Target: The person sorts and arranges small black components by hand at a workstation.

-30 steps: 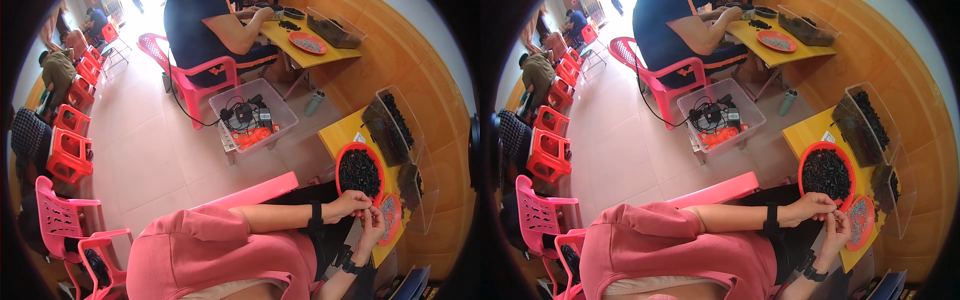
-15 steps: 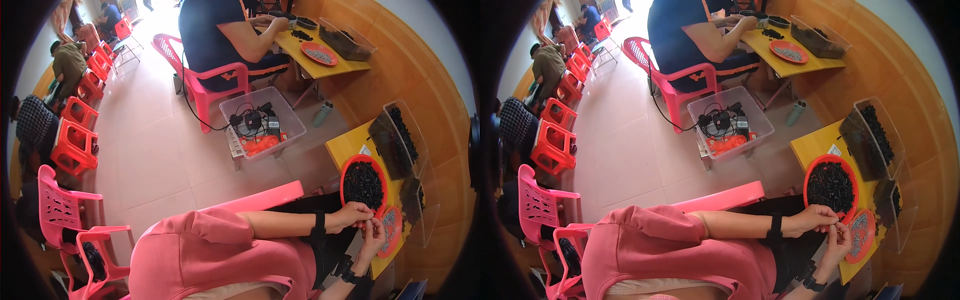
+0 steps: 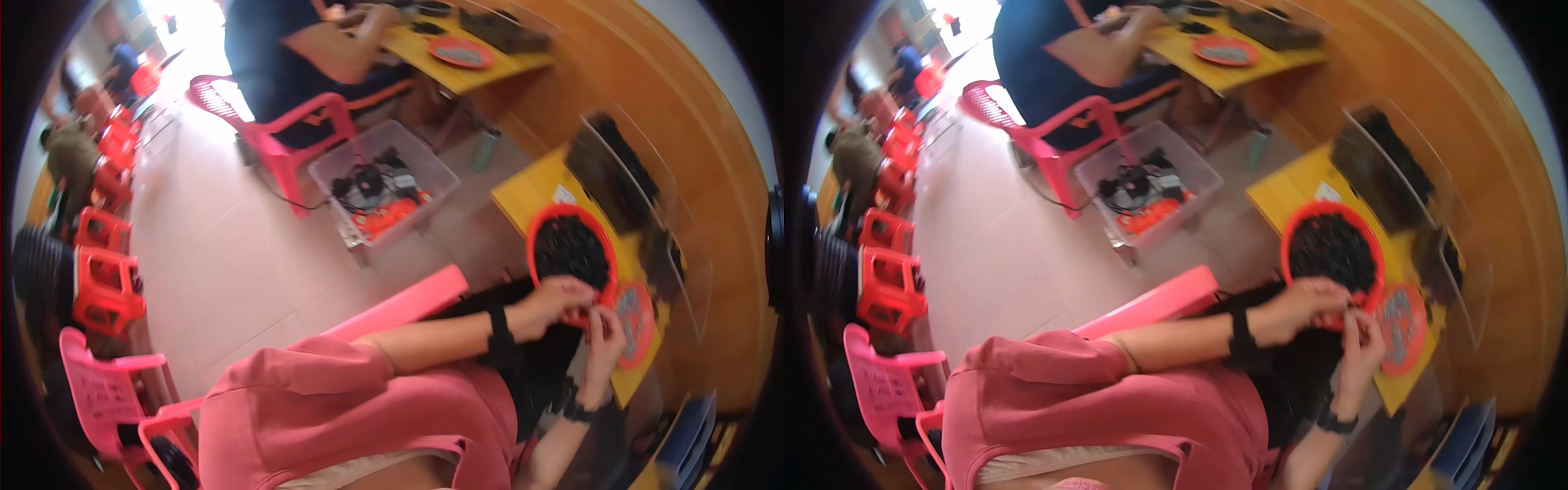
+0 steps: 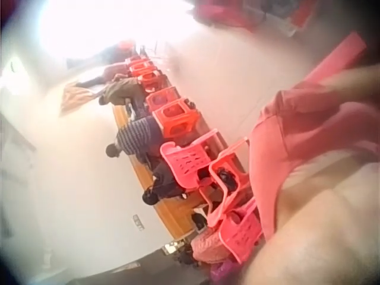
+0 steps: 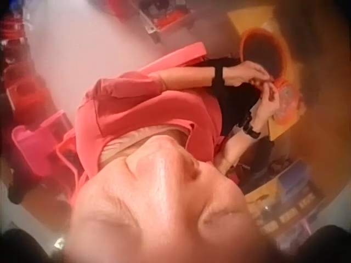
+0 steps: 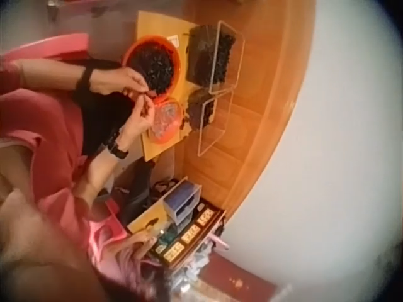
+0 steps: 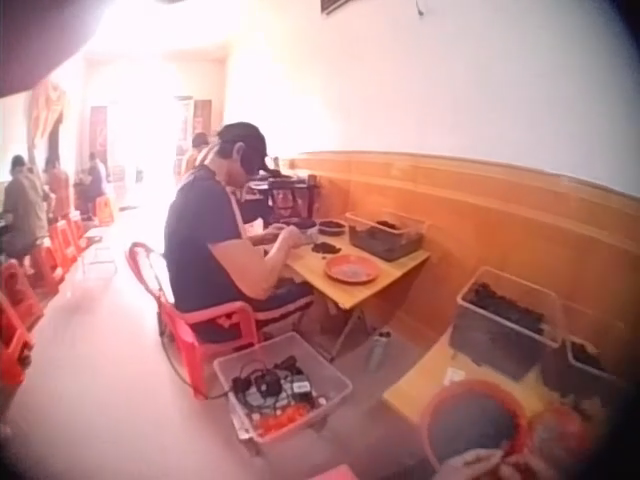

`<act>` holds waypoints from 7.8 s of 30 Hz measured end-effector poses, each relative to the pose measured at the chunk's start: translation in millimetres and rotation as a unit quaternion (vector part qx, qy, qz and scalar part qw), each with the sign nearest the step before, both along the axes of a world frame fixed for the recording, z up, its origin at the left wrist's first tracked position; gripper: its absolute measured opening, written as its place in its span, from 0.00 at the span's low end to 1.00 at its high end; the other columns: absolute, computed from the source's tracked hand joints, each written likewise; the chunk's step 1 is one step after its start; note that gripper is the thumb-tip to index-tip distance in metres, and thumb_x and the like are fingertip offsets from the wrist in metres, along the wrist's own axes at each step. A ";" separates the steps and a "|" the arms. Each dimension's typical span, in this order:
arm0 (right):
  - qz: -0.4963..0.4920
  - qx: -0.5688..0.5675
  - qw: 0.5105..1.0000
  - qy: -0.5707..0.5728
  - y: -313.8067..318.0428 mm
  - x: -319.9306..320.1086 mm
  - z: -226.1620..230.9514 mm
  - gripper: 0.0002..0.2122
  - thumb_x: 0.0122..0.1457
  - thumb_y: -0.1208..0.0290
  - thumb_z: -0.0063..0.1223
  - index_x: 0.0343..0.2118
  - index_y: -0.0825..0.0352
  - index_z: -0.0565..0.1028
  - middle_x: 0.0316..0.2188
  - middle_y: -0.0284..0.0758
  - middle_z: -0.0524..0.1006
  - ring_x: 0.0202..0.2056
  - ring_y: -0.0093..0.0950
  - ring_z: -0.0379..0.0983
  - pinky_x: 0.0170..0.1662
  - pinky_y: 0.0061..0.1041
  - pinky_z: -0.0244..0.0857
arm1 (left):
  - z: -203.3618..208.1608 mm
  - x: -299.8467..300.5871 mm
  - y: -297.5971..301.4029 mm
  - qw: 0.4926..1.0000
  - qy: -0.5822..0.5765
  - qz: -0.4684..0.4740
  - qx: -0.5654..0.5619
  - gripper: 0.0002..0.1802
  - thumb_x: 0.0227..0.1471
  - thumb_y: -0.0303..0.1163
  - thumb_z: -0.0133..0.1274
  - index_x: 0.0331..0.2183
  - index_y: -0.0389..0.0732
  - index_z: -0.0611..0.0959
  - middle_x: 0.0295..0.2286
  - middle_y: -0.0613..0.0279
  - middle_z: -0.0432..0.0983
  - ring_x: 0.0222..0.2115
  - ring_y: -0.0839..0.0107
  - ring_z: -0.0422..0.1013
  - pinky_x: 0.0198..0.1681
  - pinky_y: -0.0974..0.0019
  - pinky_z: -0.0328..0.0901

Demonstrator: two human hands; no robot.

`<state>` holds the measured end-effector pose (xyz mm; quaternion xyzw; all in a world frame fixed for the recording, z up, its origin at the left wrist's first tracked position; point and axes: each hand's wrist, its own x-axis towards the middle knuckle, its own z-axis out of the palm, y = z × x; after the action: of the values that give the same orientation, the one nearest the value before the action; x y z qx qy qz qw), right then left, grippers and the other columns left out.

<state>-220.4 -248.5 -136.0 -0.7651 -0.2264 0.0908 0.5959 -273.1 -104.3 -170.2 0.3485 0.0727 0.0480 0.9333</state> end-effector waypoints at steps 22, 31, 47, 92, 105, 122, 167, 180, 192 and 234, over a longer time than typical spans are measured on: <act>0.007 -0.238 0.930 -0.280 22.7 31.5 -16.1 0.03 0.47 0.75 0.58 0.26 0.65 0.78 0.24 0.39 0.73 0.30 0.39 0.72 0.33 0.35 0.66 | 7.1 2.9 60.6 0.994 0.061 0.060 -0.071 0.12 0.54 0.32 0.53 0.42 0.42 0.76 0.33 0.66 0.76 0.24 0.83 0.65 0.28 0.80 0.60; 0.043 -0.329 0.892 -0.306 37.2 33.0 -16.3 0.05 0.46 0.72 0.59 0.26 0.65 0.78 0.26 0.40 0.74 0.33 0.40 0.72 0.35 0.39 0.65 | 7.6 5.7 57.0 0.994 0.066 0.061 -0.064 0.13 0.54 0.33 0.54 0.42 0.42 0.76 0.33 0.66 0.76 0.24 0.83 0.65 0.28 0.80 0.60; -0.009 -0.031 0.994 -0.102 30.4 -20.3 28.5 0.07 0.53 0.73 0.58 0.30 0.72 0.76 0.23 0.31 0.74 0.22 0.16 0.66 0.26 0.17 0.61 | 21.8 -2.7 28.9 0.999 -0.002 0.019 0.032 0.12 0.56 0.30 0.50 0.42 0.39 0.78 0.33 0.65 0.77 0.24 0.84 0.65 0.28 0.79 0.61; 0.087 0.211 0.962 0.149 22.9 -35.5 30.1 0.08 0.57 0.70 0.54 0.33 0.70 0.75 0.25 0.25 0.72 0.23 0.12 0.60 0.27 0.12 0.54 | 38.2 -12.7 18.1 0.956 -0.180 0.087 0.215 0.08 0.55 0.23 0.48 0.37 0.35 0.79 0.28 0.66 0.76 0.23 0.86 0.62 0.28 0.81 0.59; -0.035 0.009 0.963 -0.267 21.1 -36.1 42.3 0.13 0.52 0.74 0.59 0.40 0.68 0.72 0.29 0.35 0.71 0.27 0.25 0.72 0.28 0.23 0.66 | 37.1 -8.3 15.7 0.990 -0.107 0.026 0.092 0.11 0.56 0.28 0.49 0.43 0.38 0.75 0.29 0.66 0.75 0.23 0.85 0.64 0.27 0.82 0.59; 0.015 -0.023 0.926 -0.376 11.3 -20.3 40.8 0.13 0.50 0.69 0.59 0.36 0.68 0.71 0.30 0.38 0.71 0.29 0.37 0.71 0.31 0.31 0.65 | 36.4 -10.7 19.3 0.988 -0.037 -0.129 0.075 0.14 0.60 0.40 0.45 0.33 0.41 0.77 0.25 0.73 0.72 0.24 0.84 0.65 0.29 0.79 0.61; 0.216 -0.209 0.903 -0.308 -27.2 -11.6 31.9 0.11 0.46 0.64 0.56 0.16 0.64 0.71 0.09 0.33 0.67 0.12 0.32 0.65 0.18 0.29 0.57 | 19.7 -10.9 6.4 0.866 -0.104 -0.128 0.472 0.23 0.61 0.45 0.40 0.26 0.35 0.78 0.20 0.66 0.70 0.21 0.78 0.65 0.25 0.73 0.61; -0.083 -0.236 0.935 -0.251 -39.6 86.4 76.9 0.12 0.55 0.61 0.56 0.31 0.66 0.77 0.18 0.30 0.75 0.21 0.17 0.69 0.24 0.18 0.61 | 16.3 0.4 29.9 0.925 -0.042 -0.006 0.378 0.17 0.60 0.38 0.43 0.28 0.36 0.79 0.21 0.68 0.71 0.21 0.82 0.63 0.26 0.77 0.59; 0.002 -0.365 0.894 -0.259 13.1 104.0 0.4 0.04 0.49 0.73 0.54 0.26 0.66 0.78 0.25 0.45 0.77 0.31 0.44 0.75 0.35 0.39 0.67 | 8.8 6.0 42.0 0.959 0.006 0.030 0.283 0.11 0.57 0.35 0.49 0.32 0.38 0.79 0.23 0.69 0.74 0.21 0.84 0.64 0.25 0.80 0.58; 0.066 -0.436 0.876 -0.197 11.6 93.5 42.2 0.06 0.52 0.74 0.50 0.27 0.70 0.77 0.20 0.41 0.76 0.15 0.32 0.71 0.23 0.30 0.66 | 8.1 5.4 36.5 0.990 0.035 0.065 0.124 0.07 0.54 0.32 0.54 0.35 0.39 0.78 0.30 0.64 0.78 0.22 0.84 0.68 0.25 0.81 0.61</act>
<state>-126.9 -236.8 -93.8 -0.9326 -0.3268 0.0667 0.1379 -267.6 -67.8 -162.2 0.4573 0.1213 0.1048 0.8747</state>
